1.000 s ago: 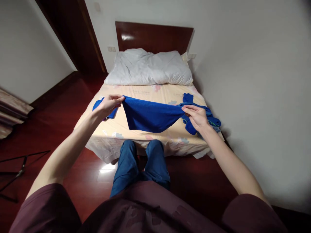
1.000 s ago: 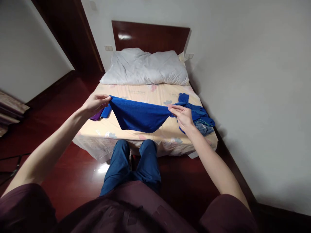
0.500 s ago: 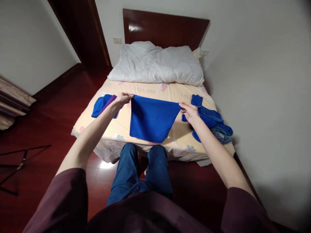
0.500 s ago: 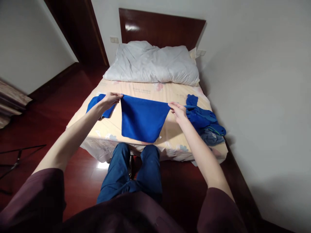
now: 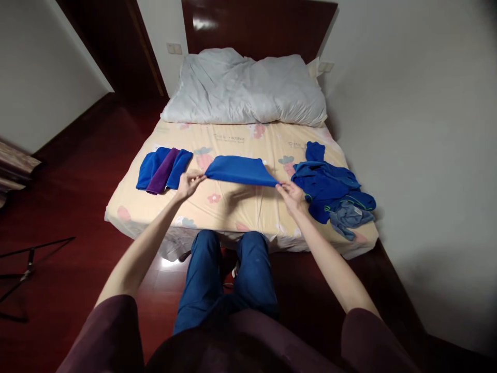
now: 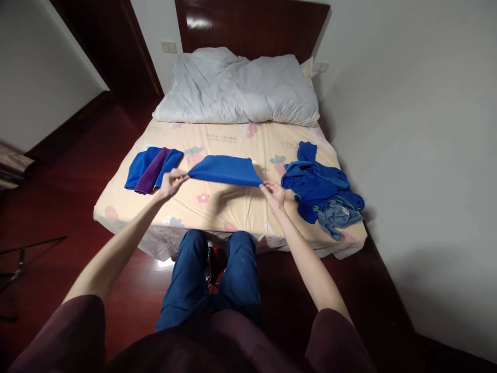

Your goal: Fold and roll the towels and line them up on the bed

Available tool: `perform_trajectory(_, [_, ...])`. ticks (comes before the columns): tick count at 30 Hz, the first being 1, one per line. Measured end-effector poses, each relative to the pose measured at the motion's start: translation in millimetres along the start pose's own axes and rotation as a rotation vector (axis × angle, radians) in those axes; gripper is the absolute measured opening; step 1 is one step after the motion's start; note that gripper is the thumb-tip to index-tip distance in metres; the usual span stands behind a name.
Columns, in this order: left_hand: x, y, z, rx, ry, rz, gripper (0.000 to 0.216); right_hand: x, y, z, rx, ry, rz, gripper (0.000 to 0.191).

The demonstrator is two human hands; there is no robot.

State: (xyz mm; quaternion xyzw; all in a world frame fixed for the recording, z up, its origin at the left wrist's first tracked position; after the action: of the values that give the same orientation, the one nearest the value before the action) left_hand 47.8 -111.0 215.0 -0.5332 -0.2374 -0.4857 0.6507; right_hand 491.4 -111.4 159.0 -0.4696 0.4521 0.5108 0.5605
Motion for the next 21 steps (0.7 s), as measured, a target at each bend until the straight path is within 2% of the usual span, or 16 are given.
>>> perform_trajectory(4, [-78.0,59.2,-85.8,-0.166,-0.444,-0.057,0.034,88.8,16.9,-77.3,-0.02,0.344,-0.064,0.052])
perform_trajectory(7, [-105.3,92.1,-134.0,-0.204,-0.563,-0.108,0.033,125.7,29.6,-115.5,-0.038,0.468,-0.071,0.048])
perform_trajectory(9, [-115.4,105.0,-149.7,-0.198,-0.604,-0.137,0.039,136.0,33.8,-122.0,-0.033,0.502,-0.064,0.046])
perform_trajectory(12, [-127.3,112.9,-154.5,-0.149,-0.669,-0.185,0.056,140.0,32.9,-114.5,0.017,0.543,-0.045,0.045])
perform_trajectory(16, [-135.6,114.4,-151.9,-0.096,-0.706,-0.242,0.069,137.3,28.3,-108.5,0.069,0.602,-0.01,0.046])
perform_trajectory(21, [-131.3,110.8,-164.3,-0.087,-0.692,-0.302,0.072,131.3,21.9,-124.1,0.076,0.629,0.014,0.049])
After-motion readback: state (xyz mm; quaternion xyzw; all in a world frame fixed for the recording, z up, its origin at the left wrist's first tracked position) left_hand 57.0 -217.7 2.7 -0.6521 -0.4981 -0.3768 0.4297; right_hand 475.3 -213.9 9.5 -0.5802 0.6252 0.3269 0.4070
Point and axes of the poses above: each hand's wrist, its own z-axis towards the middle knuckle, its own y-axis out of the palm, x = y × z, the point moved 7 cm from there along z, towards the middle knuckle, and after that the axes turned 13 degrees about -x, right-handed, at the moved point
